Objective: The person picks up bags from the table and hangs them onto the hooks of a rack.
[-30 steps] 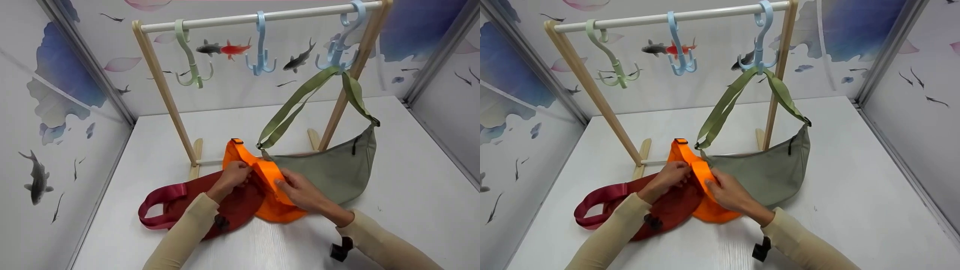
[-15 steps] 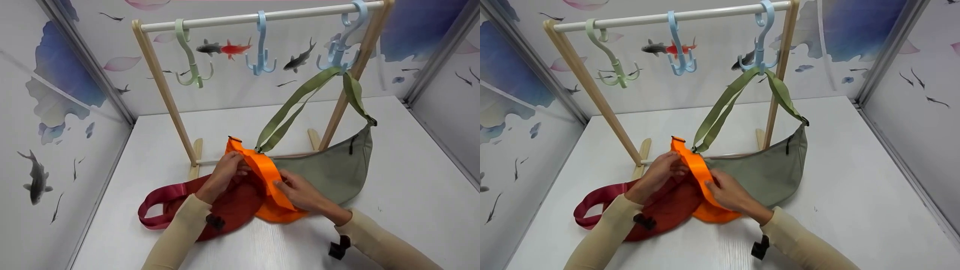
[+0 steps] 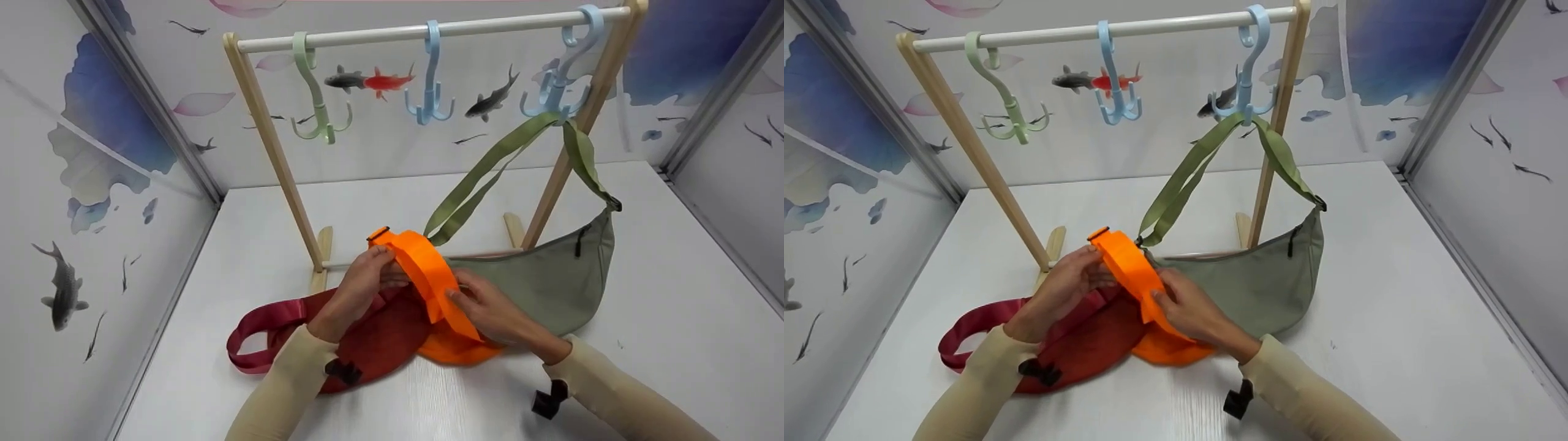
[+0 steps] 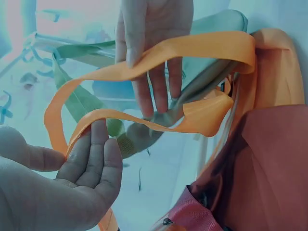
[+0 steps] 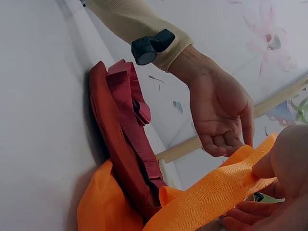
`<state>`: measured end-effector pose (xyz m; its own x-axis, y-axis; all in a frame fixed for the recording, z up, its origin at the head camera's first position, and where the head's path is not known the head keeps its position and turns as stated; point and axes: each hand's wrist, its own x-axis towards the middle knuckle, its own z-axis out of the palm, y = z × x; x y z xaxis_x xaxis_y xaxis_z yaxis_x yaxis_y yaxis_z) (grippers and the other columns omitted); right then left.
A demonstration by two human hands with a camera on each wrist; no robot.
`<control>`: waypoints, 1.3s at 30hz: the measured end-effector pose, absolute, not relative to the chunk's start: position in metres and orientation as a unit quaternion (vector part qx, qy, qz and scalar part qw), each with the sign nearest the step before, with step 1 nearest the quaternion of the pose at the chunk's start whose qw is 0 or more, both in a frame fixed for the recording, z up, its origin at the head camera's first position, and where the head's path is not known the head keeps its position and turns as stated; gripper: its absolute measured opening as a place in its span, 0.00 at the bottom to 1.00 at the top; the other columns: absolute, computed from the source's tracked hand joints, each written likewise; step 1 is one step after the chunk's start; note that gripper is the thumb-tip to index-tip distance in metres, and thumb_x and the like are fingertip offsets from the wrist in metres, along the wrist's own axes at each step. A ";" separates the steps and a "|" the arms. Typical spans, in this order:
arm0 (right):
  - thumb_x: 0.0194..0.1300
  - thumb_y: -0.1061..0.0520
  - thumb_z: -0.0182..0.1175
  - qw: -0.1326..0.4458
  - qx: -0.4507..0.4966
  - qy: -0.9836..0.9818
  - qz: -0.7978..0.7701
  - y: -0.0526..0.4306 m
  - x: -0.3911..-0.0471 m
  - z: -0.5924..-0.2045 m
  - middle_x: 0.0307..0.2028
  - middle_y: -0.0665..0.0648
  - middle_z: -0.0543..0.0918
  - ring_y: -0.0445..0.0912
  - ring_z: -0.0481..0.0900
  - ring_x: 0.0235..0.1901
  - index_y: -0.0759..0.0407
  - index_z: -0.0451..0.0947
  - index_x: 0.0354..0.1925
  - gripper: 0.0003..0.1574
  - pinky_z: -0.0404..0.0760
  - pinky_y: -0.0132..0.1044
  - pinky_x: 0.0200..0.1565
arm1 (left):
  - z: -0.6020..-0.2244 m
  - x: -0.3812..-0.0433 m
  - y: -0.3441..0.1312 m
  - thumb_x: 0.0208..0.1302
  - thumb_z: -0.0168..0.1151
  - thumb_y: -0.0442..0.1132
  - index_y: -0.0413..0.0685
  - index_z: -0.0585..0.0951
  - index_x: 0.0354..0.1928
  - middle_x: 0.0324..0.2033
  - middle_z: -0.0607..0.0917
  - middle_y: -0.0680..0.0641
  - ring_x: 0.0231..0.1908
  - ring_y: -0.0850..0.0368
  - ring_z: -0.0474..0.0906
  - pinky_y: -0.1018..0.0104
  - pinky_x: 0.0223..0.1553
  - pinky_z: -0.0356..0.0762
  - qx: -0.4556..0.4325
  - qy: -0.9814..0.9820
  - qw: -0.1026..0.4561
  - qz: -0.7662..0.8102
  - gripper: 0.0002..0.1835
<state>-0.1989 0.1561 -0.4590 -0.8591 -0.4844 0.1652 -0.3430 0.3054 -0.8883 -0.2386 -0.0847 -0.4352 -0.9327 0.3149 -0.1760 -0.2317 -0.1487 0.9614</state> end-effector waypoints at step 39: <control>0.81 0.56 0.41 0.165 -0.295 0.653 -0.677 0.155 -0.200 -0.421 0.44 0.67 0.68 0.50 0.71 0.43 0.67 0.61 0.54 0.14 0.74 0.35 0.45 | -0.405 -0.212 -0.101 0.79 0.43 0.41 0.38 0.63 0.66 0.60 0.73 0.39 0.53 0.49 0.75 0.58 0.61 0.73 0.111 0.559 0.114 0.814 0.20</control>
<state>-0.2004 0.1549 -0.4210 -0.7720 -0.6085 0.1837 -0.1616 -0.0915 -0.9826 -0.2119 -0.1008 -0.4048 -0.9493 0.3100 0.0523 -0.0623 -0.3485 0.9352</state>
